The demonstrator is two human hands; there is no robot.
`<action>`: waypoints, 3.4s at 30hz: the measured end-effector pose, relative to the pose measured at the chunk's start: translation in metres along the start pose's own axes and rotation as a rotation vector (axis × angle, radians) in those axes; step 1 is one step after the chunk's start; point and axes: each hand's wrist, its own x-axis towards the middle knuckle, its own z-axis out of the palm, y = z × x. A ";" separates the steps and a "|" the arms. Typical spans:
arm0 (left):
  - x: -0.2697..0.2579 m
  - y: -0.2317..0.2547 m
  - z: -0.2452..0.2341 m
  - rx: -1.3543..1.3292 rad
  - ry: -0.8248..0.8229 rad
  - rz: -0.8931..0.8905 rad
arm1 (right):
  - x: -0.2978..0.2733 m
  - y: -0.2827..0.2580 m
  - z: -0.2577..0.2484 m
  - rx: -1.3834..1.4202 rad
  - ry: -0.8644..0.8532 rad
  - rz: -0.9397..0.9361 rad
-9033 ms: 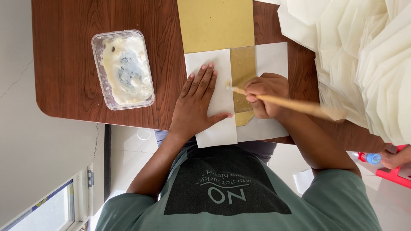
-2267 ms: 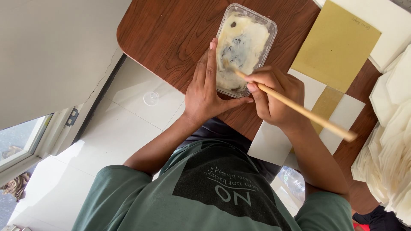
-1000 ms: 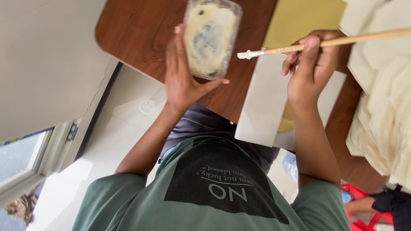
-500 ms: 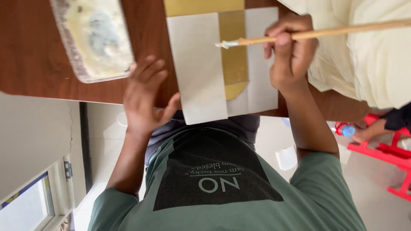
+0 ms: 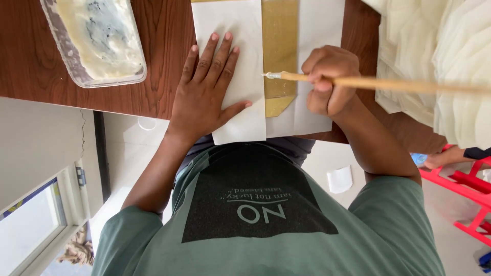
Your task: Applying glue to a paper template using a brush for assembly
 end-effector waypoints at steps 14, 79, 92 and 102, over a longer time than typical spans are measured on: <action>0.005 -0.003 -0.005 -0.089 -0.039 -0.057 | 0.020 -0.027 0.018 -0.240 -0.269 -0.327; 0.004 -0.001 -0.006 -0.025 -0.044 -0.054 | 0.014 -0.031 0.018 0.048 -0.137 0.205; 0.005 -0.002 -0.004 -0.038 -0.072 -0.073 | 0.013 -0.014 0.013 -0.423 -0.159 -0.441; 0.005 -0.002 -0.005 -0.048 -0.072 -0.069 | 0.008 -0.027 0.024 -0.005 -0.233 -0.079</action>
